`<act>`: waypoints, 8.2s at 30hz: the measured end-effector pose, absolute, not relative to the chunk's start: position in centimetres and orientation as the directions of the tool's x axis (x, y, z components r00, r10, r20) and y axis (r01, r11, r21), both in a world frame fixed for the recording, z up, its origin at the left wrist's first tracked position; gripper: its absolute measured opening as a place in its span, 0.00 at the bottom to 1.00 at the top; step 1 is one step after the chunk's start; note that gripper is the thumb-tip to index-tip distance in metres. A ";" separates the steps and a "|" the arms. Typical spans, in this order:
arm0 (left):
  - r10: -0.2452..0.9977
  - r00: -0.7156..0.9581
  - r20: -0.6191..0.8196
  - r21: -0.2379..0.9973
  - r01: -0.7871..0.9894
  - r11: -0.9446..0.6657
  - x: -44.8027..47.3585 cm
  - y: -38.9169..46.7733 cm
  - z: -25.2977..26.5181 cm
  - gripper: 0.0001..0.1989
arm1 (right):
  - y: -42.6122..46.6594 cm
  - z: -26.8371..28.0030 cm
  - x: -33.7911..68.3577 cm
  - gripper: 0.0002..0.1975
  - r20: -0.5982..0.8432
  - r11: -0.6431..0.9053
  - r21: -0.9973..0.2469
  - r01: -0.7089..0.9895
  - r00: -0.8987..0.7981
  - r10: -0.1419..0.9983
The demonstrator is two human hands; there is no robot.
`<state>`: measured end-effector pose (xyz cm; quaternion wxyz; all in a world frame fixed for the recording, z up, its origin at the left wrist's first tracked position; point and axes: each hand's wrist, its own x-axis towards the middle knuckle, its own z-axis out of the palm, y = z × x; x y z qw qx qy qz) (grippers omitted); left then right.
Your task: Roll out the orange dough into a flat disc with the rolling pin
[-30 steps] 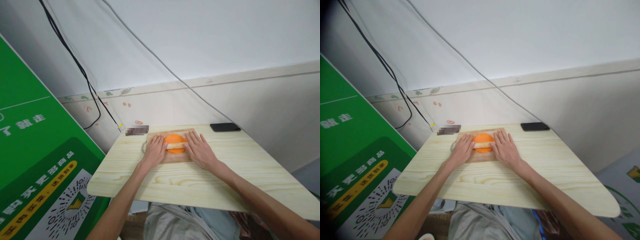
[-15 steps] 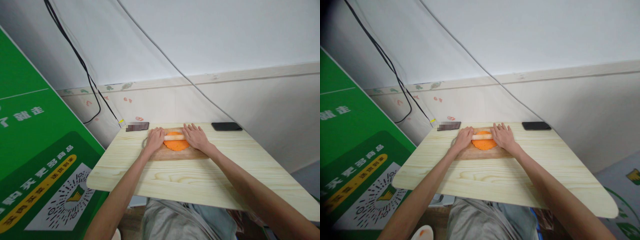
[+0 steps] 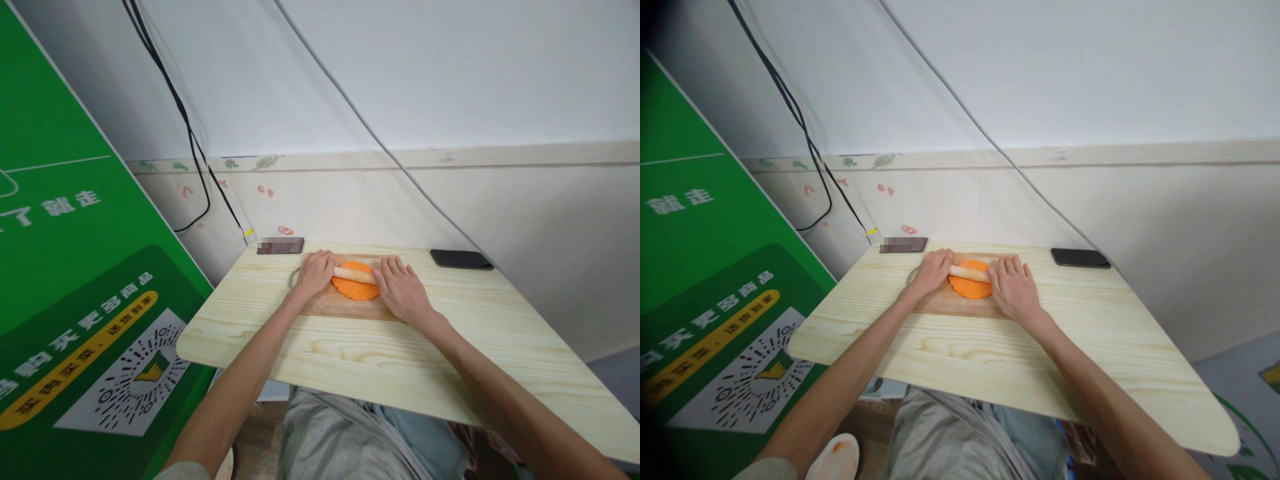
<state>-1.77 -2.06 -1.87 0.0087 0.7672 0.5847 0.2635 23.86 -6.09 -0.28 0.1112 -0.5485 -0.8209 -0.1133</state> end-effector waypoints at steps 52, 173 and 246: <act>0.798 0.382 0.466 0.311 0.773 -0.552 -1.4 -4.2 -0.6 0.09 | -4.1 -1.6 27.7 0.21 0.460 0.401 -0.747 0.531 -0.022 0.887; 0.888 0.241 0.391 0.224 0.911 -0.346 -1.4 -3.8 -1.3 0.11 | -5.8 0.3 26.0 0.14 0.336 0.396 -0.589 0.704 -0.232 0.913; 0.870 0.233 0.435 0.166 0.929 -0.331 -1.0 -3.5 -1.1 0.21 | 1.3 -1.4 25.0 0.28 0.300 0.556 0.013 0.831 -0.534 0.790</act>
